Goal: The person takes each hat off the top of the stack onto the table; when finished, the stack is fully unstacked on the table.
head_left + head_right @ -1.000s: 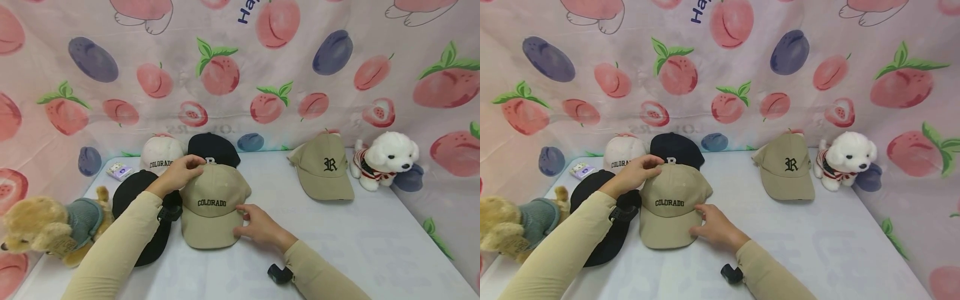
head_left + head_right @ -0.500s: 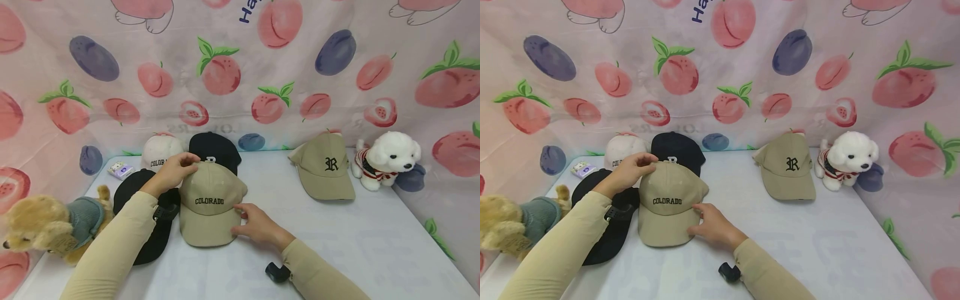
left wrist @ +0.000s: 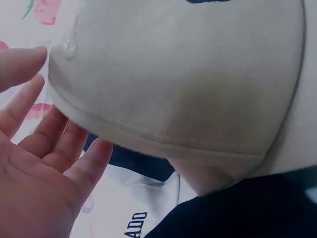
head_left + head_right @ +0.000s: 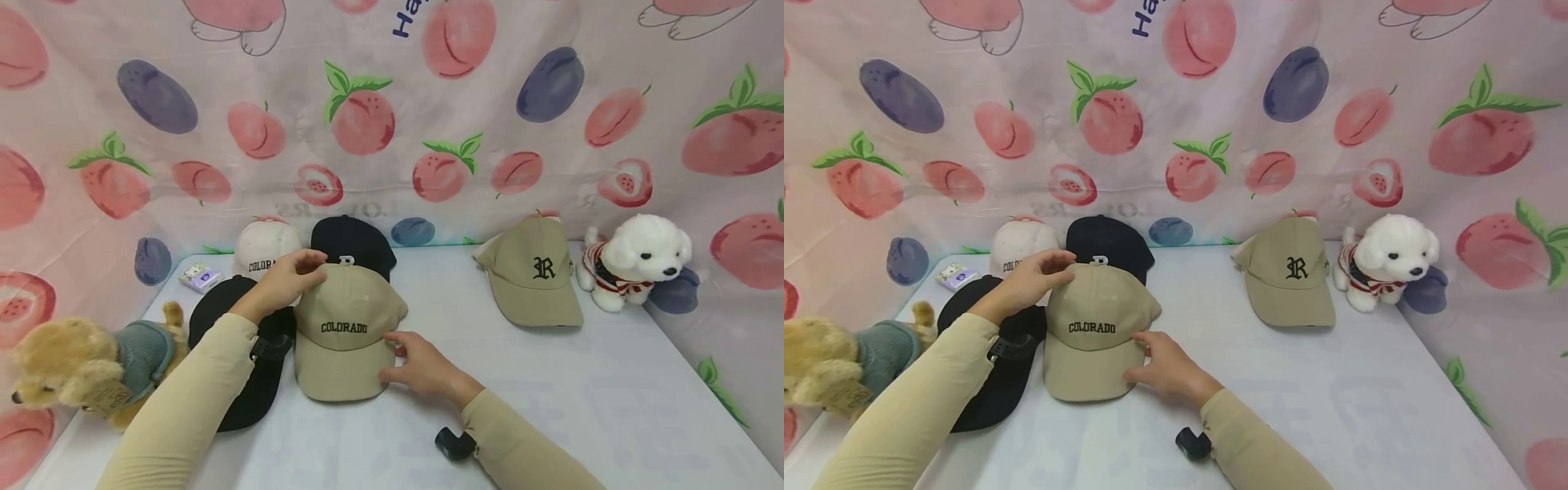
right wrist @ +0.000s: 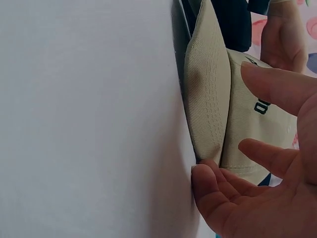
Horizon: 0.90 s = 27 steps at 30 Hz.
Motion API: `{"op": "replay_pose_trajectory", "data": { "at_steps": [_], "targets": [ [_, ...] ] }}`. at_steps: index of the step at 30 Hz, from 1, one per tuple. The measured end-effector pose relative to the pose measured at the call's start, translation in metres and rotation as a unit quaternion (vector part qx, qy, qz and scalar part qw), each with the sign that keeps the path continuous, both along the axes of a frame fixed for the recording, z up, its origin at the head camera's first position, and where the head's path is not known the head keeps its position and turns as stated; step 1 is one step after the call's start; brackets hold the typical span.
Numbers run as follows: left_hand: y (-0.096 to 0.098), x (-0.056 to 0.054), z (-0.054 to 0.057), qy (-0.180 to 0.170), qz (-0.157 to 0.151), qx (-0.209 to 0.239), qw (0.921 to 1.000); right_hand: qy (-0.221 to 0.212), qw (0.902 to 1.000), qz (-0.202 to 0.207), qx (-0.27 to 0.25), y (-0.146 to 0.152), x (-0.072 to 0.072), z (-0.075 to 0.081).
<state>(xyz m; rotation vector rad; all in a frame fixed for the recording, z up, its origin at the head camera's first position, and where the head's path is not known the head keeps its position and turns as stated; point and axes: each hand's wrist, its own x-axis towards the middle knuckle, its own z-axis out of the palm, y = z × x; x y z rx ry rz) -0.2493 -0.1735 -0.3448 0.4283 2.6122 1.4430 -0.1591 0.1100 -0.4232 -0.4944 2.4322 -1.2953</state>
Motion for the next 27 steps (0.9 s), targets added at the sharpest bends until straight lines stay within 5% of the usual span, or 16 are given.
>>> {"op": "replay_pose_trajectory", "data": {
  "at_steps": [12, 27],
  "targets": [
    [0.001, 0.009, 0.019, 0.016, -0.003, -0.027, 0.9995, 0.005, 0.9994, -0.017, 0.03, 0.01, 0.0, 0.004],
    [0.04, 0.016, 0.034, 0.051, -0.06, 0.0, 0.9969, 0.007, 0.9977, -0.057, 0.035, 0.038, 0.007, 0.014]
  ]
}}
